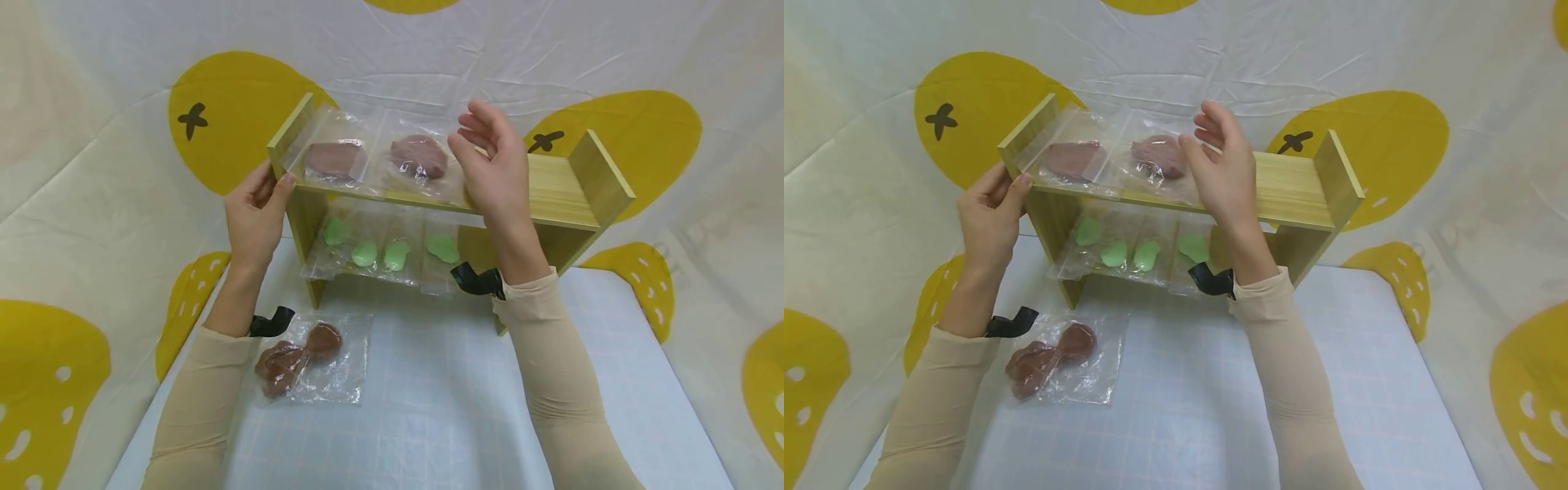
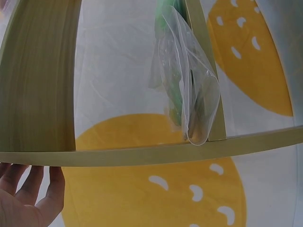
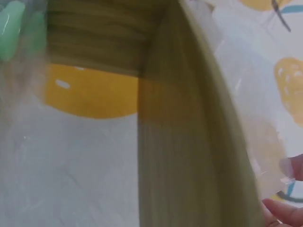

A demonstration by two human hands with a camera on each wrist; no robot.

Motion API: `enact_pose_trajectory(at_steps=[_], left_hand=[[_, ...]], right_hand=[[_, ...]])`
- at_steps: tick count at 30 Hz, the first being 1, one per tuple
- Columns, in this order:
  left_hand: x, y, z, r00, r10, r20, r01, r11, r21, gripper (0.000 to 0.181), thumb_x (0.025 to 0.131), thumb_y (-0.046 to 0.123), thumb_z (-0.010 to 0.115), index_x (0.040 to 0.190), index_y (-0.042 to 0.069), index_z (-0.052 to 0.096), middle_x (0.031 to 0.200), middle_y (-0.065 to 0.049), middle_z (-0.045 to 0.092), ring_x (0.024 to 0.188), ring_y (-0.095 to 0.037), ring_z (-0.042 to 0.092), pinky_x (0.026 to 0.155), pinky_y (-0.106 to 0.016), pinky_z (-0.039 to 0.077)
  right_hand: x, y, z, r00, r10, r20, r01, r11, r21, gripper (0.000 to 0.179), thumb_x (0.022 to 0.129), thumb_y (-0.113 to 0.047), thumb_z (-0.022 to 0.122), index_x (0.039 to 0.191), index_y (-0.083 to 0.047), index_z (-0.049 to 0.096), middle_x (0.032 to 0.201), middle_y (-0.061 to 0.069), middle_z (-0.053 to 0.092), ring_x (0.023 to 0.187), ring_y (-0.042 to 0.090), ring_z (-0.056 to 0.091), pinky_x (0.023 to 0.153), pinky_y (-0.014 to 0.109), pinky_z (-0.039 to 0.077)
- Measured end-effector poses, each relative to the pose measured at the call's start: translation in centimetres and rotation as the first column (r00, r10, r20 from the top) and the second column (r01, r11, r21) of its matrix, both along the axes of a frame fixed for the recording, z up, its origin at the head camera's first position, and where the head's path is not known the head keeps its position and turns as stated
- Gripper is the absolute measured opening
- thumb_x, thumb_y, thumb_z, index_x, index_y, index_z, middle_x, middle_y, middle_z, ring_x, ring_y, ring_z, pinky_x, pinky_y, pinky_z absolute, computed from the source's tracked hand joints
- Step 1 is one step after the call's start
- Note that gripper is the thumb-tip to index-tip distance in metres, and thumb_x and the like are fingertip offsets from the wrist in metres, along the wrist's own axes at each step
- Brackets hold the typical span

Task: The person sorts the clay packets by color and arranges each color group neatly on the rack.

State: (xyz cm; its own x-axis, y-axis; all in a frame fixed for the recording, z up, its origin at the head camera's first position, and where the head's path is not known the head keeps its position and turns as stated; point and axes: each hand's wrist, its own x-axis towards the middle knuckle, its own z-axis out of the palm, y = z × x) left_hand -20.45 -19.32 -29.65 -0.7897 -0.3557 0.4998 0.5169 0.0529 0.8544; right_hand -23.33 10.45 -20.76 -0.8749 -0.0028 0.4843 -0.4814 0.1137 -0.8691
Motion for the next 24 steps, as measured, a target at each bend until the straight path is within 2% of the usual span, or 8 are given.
enact_pose_trajectory(at_steps=[5, 12, 19, 24], left_hand=[[0.0, 0.1, 0.1, 1.0, 0.01, 0.015, -0.01, 1.0, -0.021, 0.038, 0.093, 0.015, 0.074, 0.13, 0.013, 0.068, 0.128, -0.01, 0.066, 0.116, -0.021, 0.064, 0.096, -0.032, 0.052], [0.0, 0.0, 0.1, 0.999, 0.021, 0.026, -0.02, 0.999, -0.045, 0.039, 0.094, 0.015, 0.073, 0.133, 0.015, 0.066, 0.13, -0.008, 0.065, 0.118, -0.02, 0.063, 0.096, -0.032, 0.051], [-0.1, -0.1, 0.1, 0.999, 0.026, 0.023, -0.025, 0.999, -0.045, 0.039, 0.094, 0.015, 0.073, 0.132, 0.015, 0.067, 0.13, -0.008, 0.066, 0.117, -0.02, 0.063, 0.096, -0.033, 0.051], [-0.1, -0.2, 0.1, 0.999, 0.024, 0.03, -0.022, 0.999, -0.045, 0.04, 0.094, 0.016, 0.073, 0.133, 0.015, 0.066, 0.13, -0.008, 0.065, 0.118, -0.02, 0.063, 0.097, -0.033, 0.051]], right_hand=[[2.8, 0.4, -0.1, 0.994, 0.063, -0.089, -0.068, 0.996, -0.057, 0.041, 0.092, -0.001, 0.069, 0.132, -0.002, 0.06, 0.118, 0.016, 0.063, 0.109, 0.027, 0.06, 0.095, 0.031, 0.051], [5.4, 1.3, -1.7, 0.968, 0.14, -0.209, -0.143, 0.99, 0.001, 0.04, 0.093, 0.005, 0.065, 0.133, 0.001, 0.059, 0.117, 0.015, 0.065, 0.107, 0.032, 0.062, 0.091, 0.031, 0.054], [7.3, 2.0, -3.3, 0.954, 0.232, -0.189, -0.237, 0.971, -0.007, 0.04, 0.092, 0.011, 0.063, 0.131, 0.006, 0.058, 0.116, 0.021, 0.064, 0.106, 0.035, 0.063, 0.092, 0.033, 0.054], [8.4, 2.3, -5.3, 0.939, 0.299, -0.168, -0.301, 0.953, 0.013, 0.039, 0.092, 0.012, 0.062, 0.13, 0.01, 0.056, 0.116, 0.025, 0.063, 0.106, 0.035, 0.063, 0.092, 0.035, 0.054]])
